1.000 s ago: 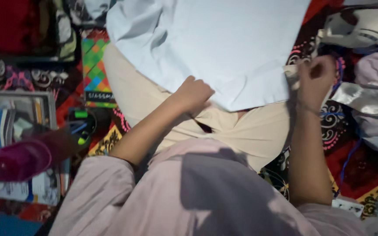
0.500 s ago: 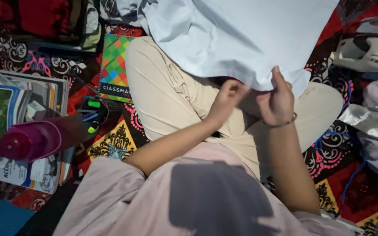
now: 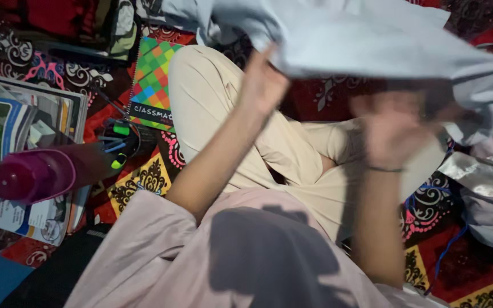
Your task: The person irons a white shirt laid out on the floor, then folds it neatly. They also handle a black shirt, placing it on top of the folded white shirt.
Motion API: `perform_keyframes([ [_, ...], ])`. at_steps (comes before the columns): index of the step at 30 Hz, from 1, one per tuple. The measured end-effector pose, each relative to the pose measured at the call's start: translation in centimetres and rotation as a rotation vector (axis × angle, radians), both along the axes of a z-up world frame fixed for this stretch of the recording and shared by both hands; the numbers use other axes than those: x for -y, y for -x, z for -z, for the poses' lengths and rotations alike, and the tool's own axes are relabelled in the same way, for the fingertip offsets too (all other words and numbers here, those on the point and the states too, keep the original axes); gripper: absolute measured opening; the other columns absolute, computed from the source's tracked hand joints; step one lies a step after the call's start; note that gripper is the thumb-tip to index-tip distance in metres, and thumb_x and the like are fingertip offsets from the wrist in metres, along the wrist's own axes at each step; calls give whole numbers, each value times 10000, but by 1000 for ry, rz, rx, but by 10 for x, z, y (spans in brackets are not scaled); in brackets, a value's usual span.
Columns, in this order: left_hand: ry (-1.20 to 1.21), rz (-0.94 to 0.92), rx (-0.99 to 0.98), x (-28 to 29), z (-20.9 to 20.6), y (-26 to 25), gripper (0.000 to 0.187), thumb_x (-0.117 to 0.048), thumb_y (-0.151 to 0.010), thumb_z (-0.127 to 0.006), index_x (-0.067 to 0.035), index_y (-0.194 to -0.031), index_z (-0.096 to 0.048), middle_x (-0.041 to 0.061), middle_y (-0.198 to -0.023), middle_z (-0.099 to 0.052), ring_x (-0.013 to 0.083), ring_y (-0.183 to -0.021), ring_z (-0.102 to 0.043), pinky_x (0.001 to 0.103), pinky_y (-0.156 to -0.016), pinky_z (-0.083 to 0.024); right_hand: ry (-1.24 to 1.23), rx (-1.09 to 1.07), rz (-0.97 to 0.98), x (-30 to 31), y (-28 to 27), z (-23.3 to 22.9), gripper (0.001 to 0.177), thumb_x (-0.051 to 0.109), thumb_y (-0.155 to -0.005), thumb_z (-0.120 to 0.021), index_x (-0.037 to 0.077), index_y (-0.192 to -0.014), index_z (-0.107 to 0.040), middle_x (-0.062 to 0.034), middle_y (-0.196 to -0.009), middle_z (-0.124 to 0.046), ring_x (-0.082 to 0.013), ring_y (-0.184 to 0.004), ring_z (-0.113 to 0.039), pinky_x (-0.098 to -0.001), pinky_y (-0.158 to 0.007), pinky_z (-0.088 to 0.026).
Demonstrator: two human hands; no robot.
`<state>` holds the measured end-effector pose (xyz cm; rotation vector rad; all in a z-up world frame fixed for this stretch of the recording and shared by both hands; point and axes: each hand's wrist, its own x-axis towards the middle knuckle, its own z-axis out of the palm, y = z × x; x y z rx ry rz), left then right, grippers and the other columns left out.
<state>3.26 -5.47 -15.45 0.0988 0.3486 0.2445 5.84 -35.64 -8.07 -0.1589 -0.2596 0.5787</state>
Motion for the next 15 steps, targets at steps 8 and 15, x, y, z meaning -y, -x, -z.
perform_keyframes([
  [8, 245, 0, 8, -6, -10, 21, 330, -127, -996, -653, -32, -1302, -574, 125, -1343, -636, 270, -1281, -586, 442, -1160, -445, 338, -367, 188, -57, 4, -7, 487, 332, -1124, -515, 24, -1500, -487, -136, -1512, -561, -281, -1408, -555, -459, -1253, -393],
  [15, -56, -226, 154, -119, -21, 31, 362, -196, -956, -716, 6, -1250, -658, 152, -1308, -653, 306, -1245, -603, 489, -1144, -434, 508, -5, 519, -16, 17, -16, 504, 319, -1098, -499, -7, -1482, -515, -166, -1512, -584, -321, -1443, -563, -508, -1314, -416],
])
